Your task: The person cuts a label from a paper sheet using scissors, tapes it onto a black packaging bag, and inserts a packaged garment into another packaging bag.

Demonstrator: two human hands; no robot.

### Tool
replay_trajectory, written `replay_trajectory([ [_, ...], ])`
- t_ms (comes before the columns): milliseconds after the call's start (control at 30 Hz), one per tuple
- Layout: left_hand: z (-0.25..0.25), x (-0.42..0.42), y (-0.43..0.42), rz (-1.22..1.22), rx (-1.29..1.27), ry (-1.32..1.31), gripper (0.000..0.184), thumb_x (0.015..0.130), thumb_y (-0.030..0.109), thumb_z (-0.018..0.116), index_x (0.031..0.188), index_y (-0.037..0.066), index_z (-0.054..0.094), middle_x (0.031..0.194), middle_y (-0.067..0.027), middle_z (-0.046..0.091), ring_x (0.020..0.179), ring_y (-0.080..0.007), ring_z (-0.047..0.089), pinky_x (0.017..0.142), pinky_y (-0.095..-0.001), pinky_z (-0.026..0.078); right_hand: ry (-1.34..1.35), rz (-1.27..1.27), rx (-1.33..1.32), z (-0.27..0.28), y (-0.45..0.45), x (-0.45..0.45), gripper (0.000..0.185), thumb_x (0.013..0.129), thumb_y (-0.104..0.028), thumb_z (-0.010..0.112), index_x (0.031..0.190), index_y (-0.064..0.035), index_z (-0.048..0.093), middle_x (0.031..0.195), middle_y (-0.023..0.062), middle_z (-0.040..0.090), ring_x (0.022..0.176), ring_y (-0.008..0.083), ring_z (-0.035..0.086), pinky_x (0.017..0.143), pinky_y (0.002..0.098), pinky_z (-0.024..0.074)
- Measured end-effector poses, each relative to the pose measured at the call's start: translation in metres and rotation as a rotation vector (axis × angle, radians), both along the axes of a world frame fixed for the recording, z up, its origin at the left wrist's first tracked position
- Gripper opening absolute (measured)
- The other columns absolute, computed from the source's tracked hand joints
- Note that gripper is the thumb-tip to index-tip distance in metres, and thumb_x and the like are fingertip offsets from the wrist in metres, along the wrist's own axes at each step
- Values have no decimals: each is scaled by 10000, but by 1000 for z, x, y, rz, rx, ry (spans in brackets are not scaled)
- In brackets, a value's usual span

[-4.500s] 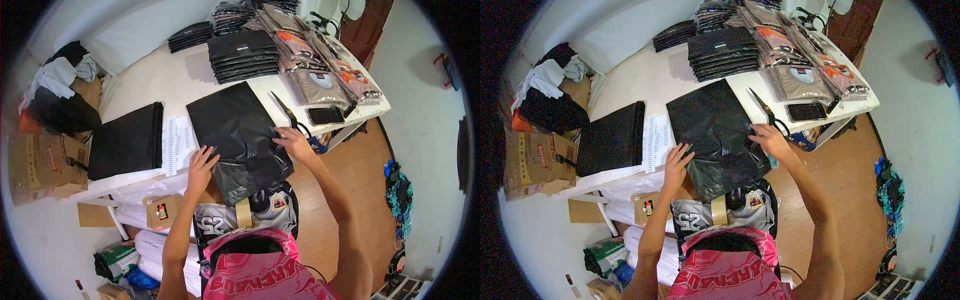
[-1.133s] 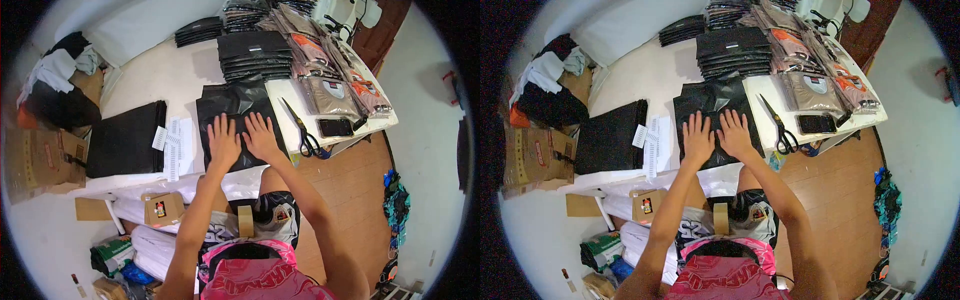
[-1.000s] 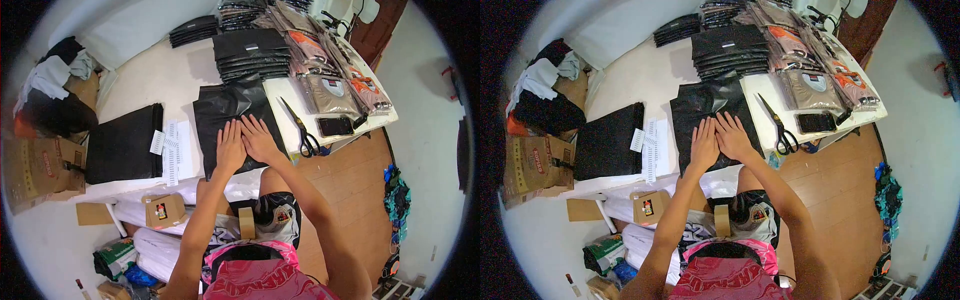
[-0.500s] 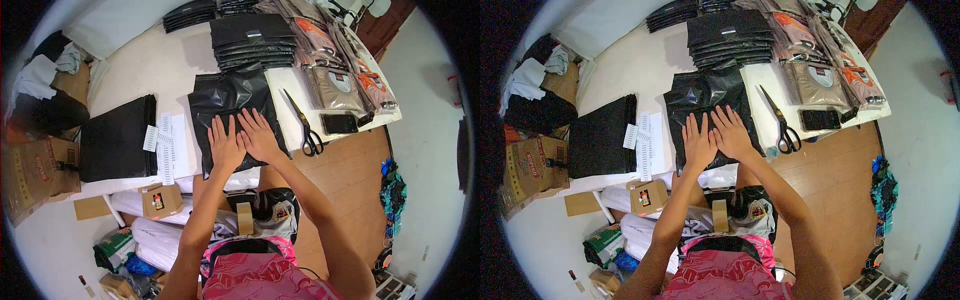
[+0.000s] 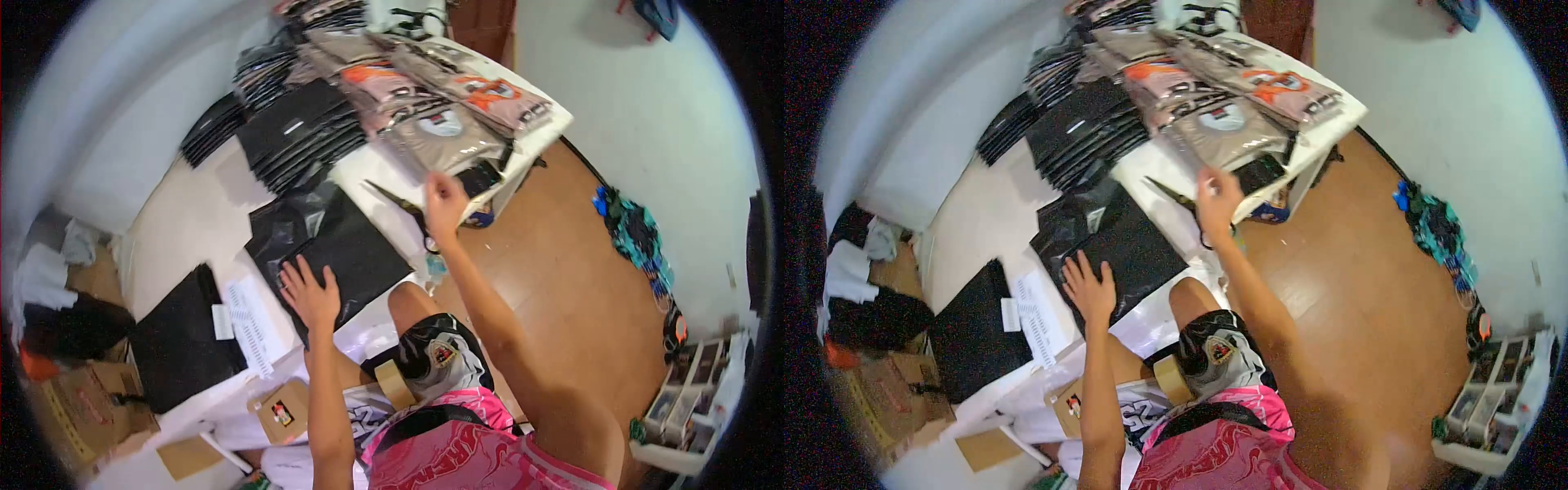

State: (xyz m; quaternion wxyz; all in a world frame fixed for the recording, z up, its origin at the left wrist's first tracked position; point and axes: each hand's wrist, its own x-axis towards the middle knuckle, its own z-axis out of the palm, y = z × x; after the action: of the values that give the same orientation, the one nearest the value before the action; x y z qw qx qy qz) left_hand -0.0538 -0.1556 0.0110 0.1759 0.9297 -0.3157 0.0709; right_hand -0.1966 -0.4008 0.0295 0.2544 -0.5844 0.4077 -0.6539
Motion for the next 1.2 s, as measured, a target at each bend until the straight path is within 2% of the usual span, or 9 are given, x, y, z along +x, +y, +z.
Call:
replay_trajectory([
  [133,2,0,1,6,36,27,669,949,469,457,1493,113,299,1545,-207,233,1436,-368,195,1150,-532,142,33,-438,39,13,-89,-87,638,727,-256,792,1232,28,524,1045,150,552,938,267,537,852,377,443],
  [200,2,0,0,-2,21,22,668,948,466,460,1494,115,298,1547,-204,230,1437,-368,192,1152,-530,139,175,-507,200,18,-106,-108,709,715,-314,798,1254,38,500,1125,177,544,1026,320,527,901,414,426],
  [333,0,1,-1,5,5,12,666,934,449,482,1481,104,323,1544,-206,232,1434,-370,196,1146,-537,157,343,-451,217,11,-136,-122,692,707,-324,794,1254,2,525,1153,158,568,1082,336,530,928,421,421],
  [433,-4,2,1,2,2,11,663,934,452,482,1477,105,328,1539,-205,246,1431,-368,205,1144,-540,161,416,-314,329,1,-152,-124,419,712,-285,776,1048,-57,670,937,145,666,888,348,624,859,419,475],
  [567,-1,1,1,4,5,13,665,930,454,485,1479,115,327,1535,-205,255,1425,-371,219,1143,-539,162,227,-295,-17,10,-143,-123,274,751,-175,735,972,-20,686,920,136,662,828,290,637,748,368,486],
  [733,-5,0,2,11,-7,13,670,926,458,490,1478,114,330,1532,-206,262,1423,-374,220,1142,-541,162,225,151,-404,117,-20,-103,319,725,11,696,1042,-17,681,938,117,647,889,237,631,792,299,481],
  [933,-4,3,3,2,25,9,668,945,482,457,1498,146,290,1545,-189,243,1428,-372,208,1143,-547,160,482,877,-823,236,122,-138,227,753,-122,711,979,-107,686,998,70,633,915,228,605,845,434,463],
  [1100,-1,2,1,-1,-9,40,662,929,463,482,1477,121,337,1541,-201,247,1432,-373,201,1149,-533,153,151,898,-769,257,188,-145,140,808,-107,686,929,-171,713,988,-67,663,859,122,579,739,318,429],
  [1200,0,2,0,10,5,46,662,929,469,479,1478,126,339,1544,-201,242,1435,-370,197,1152,-527,148,-11,855,-816,254,199,-144,195,768,-139,699,957,-182,723,898,-20,638,815,186,611,727,385,488],
])
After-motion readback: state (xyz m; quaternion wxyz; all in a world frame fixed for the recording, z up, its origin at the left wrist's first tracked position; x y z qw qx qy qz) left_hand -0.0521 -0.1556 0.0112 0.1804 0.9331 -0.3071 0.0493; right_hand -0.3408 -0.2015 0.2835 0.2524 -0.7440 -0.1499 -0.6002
